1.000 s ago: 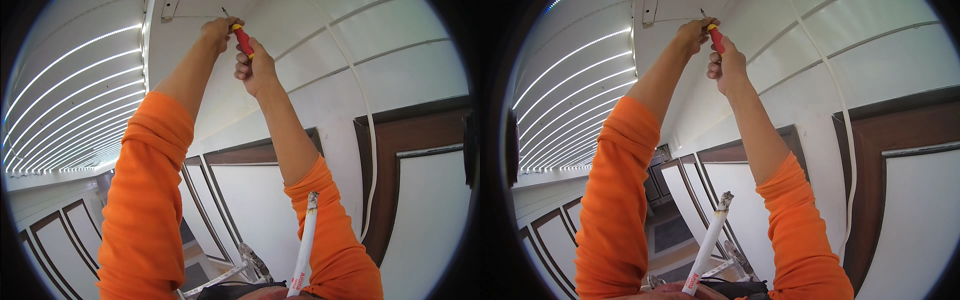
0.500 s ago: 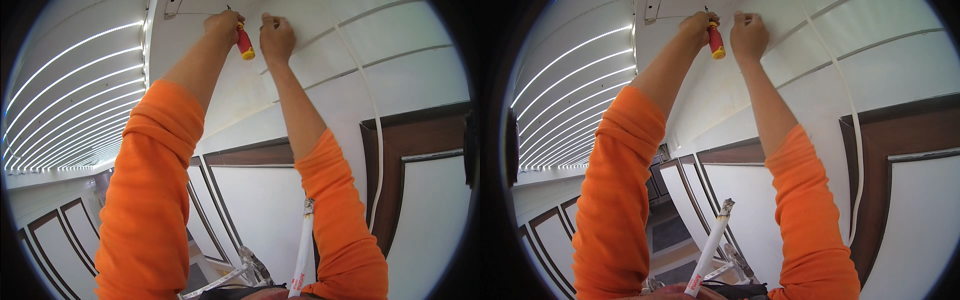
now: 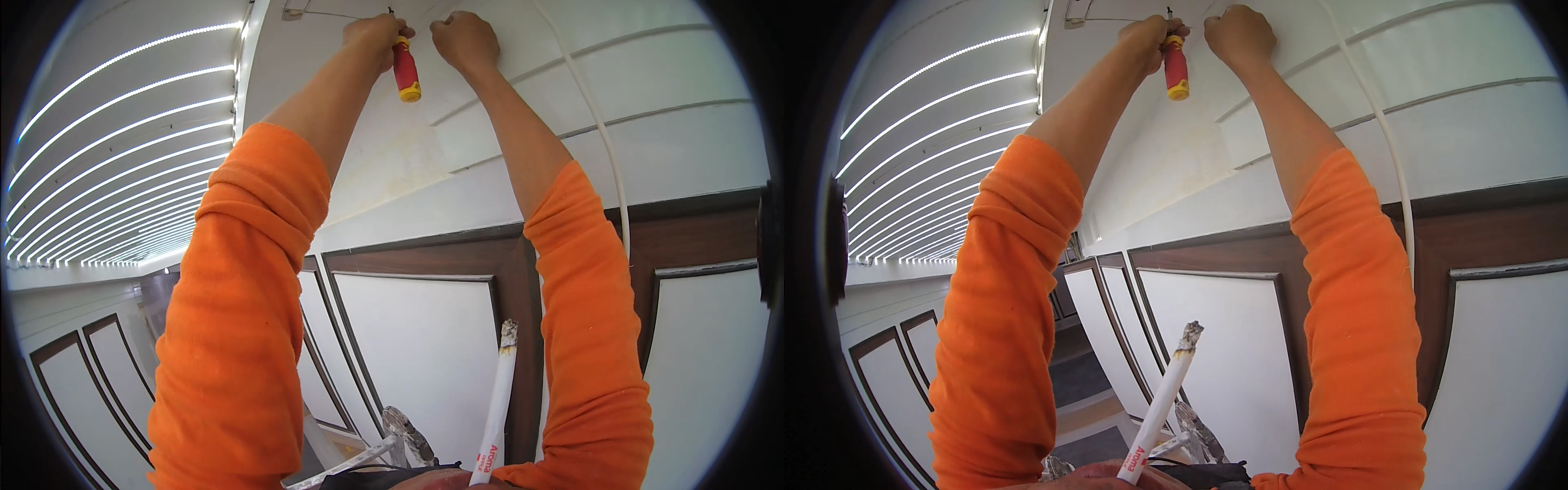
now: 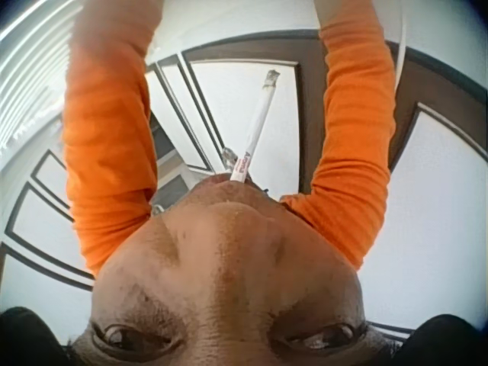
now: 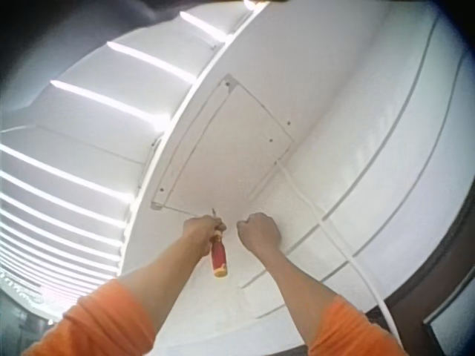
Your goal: The person cuts a white rectangular panel with a utility knife, then positions and secures it to the ceiling using a screwdriver. They retrieve screws from a bucket attached to a ladder and fasten the panel into place.
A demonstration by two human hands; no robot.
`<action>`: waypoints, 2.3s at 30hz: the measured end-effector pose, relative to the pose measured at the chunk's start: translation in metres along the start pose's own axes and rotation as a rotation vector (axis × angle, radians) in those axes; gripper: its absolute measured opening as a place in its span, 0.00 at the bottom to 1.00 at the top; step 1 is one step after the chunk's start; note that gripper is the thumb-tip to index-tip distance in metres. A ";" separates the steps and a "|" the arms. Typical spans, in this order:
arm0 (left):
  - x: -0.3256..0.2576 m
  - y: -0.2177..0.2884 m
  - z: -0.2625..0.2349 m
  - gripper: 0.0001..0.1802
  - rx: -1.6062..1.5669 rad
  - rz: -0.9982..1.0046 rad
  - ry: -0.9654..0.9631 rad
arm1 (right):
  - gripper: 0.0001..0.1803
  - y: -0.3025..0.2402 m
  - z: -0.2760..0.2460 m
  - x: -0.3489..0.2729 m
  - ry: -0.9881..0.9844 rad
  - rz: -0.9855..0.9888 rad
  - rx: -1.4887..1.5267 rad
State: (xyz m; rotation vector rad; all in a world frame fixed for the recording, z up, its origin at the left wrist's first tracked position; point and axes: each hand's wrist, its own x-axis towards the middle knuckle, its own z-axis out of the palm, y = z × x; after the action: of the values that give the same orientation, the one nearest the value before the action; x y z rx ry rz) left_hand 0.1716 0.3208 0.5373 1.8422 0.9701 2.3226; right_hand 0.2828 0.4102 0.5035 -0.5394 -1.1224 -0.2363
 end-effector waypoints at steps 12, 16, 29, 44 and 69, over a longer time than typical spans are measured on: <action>-0.006 0.005 0.005 0.09 0.113 0.046 -0.030 | 0.19 0.001 0.024 0.070 0.177 0.069 0.096; -0.005 0.007 0.008 0.09 0.078 0.055 -0.078 | 0.20 0.006 0.012 0.041 -0.091 -0.108 -0.173; -0.013 0.003 0.010 0.07 0.011 0.010 0.014 | 0.27 -0.025 0.025 -0.140 0.280 -0.300 0.060; 0.040 -0.030 0.017 0.10 0.006 0.023 -0.140 | 0.16 -0.023 0.015 -0.126 0.234 -0.123 0.361; 0.040 -0.035 0.013 0.13 0.117 0.006 -0.226 | 0.18 -0.022 0.013 -0.128 -0.188 0.473 1.414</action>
State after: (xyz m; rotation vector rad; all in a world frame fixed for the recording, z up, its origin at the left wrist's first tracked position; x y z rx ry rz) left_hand 0.1587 0.3705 0.5564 2.0956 1.0894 2.0421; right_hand 0.2087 0.3873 0.3986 0.4649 -1.0328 0.9928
